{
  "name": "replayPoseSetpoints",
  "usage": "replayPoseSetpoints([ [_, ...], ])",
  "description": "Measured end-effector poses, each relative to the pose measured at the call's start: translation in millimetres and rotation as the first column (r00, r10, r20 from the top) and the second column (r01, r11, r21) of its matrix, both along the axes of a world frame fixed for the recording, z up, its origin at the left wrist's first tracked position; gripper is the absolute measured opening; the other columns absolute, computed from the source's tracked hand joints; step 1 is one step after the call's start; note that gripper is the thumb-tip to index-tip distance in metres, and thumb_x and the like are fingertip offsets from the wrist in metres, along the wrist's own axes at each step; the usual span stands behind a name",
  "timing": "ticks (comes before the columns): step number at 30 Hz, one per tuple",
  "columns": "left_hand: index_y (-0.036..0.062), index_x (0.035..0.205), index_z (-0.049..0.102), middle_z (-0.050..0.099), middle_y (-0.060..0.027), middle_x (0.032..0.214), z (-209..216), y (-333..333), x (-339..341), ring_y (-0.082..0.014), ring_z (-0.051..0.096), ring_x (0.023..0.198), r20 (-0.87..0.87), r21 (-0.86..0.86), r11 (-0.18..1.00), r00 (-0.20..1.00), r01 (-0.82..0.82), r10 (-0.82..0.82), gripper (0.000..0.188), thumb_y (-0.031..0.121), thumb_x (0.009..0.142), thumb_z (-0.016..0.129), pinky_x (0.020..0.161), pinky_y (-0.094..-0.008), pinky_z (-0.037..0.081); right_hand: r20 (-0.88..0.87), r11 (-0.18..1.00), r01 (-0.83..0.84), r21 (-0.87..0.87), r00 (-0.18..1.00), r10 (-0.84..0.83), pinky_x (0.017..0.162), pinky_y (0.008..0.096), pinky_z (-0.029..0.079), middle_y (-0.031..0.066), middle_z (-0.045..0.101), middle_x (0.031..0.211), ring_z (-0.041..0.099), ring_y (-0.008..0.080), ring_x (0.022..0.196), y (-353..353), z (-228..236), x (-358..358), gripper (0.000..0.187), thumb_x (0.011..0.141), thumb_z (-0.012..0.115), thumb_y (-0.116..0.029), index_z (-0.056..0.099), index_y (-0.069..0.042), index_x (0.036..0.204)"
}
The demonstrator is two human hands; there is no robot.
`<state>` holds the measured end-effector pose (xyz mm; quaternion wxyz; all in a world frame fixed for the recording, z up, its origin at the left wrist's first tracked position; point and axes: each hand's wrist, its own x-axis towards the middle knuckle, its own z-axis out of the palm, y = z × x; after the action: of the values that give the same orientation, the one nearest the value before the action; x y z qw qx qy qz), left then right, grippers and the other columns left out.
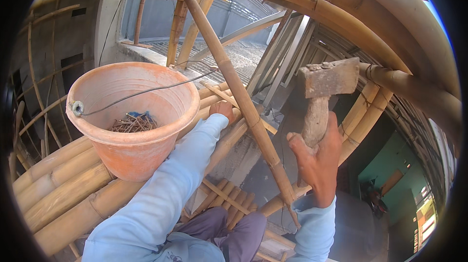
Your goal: The person assembles a bamboo scaffolding structure on a rooftop. They position bamboo poles, hammer nails to secure joints, and use pliers to tighten wire bindings. The person also moves a bucket of nails and adjusts pole positions to complete the framework.
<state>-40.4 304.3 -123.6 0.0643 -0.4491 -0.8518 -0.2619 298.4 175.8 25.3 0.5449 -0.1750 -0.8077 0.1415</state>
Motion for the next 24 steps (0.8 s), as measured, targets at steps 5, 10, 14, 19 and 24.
replayPoseSetpoints([
  [5,0.0051,0.108,0.077,0.073,-0.0199,0.116,-11.3,10.8,16.0,-0.0332,0.074,0.102,-0.127,0.055,0.999,0.992,-0.002,0.009,0.035,0.032,0.086,0.074,0.087,-0.0421,0.059,0.284,0.990,0.098,0.097,0.951,-0.122,0.074,0.0441,0.051,0.0263,0.065,0.082,0.066,0.0409,0.075,38.4,7.9,-62.3,0.046,0.073,0.074,-0.018,0.059,0.008,0.109],
  [10,0.0048,0.104,0.077,0.069,-0.0221,0.121,-10.1,6.7,22.0,-0.0328,0.075,0.098,-0.118,0.027,0.999,0.992,0.041,-0.038,0.022,0.015,0.086,0.069,0.080,-0.0419,0.061,0.357,0.995,0.099,0.019,0.929,-0.099,0.078,0.0481,0.052,0.0317,0.068,0.088,0.069,0.0457,0.083,98.7,20.2,-102.7,0.047,0.076,0.073,-0.021,0.061,0.009,0.110],
  [14,0.0047,0.101,0.076,0.071,-0.0219,0.116,-22.8,16.5,18.5,-0.0331,0.075,0.096,-0.165,0.036,0.997,0.984,0.068,-0.061,0.018,0.012,0.087,0.067,0.078,-0.0428,0.061,0.412,0.989,0.125,-0.080,0.908,-0.081,0.078,0.0441,0.051,0.0255,0.068,0.087,0.068,0.0376,0.082,138.5,37.0,-136.9,0.043,0.075,0.076,-0.019,0.062,0.008,0.106],
  [19,0.0042,0.100,0.074,0.073,-0.0195,0.105,-15.9,6.7,14.7,-0.0334,0.076,0.091,-0.094,0.015,0.994,0.990,0.105,-0.103,0.017,0.011,0.088,0.063,0.077,-0.0426,0.061,0.428,0.985,0.151,-0.079,0.898,-0.103,0.076,0.0426,0.051,0.0217,0.069,0.086,0.068,0.0320,0.080,176.0,40.2,-165.1,0.039,0.074,0.078,-0.019,0.062,0.007,0.099],
  [24,0.0057,0.100,0.073,0.073,-0.0182,0.102,-19.4,-2.3,39.4,-0.0347,0.075,0.090,0.094,0.123,0.991,0.995,-0.055,0.044,0.018,0.013,0.090,0.060,0.076,-0.0460,0.059,0.537,0.962,0.191,-0.195,0.842,-0.058,0.080,0.0468,0.053,0.0290,0.070,0.092,0.070,0.0422,0.088,185.2,57.1,-174.8,0.041,0.076,0.075,-0.021,0.062,0.008,0.102],
])
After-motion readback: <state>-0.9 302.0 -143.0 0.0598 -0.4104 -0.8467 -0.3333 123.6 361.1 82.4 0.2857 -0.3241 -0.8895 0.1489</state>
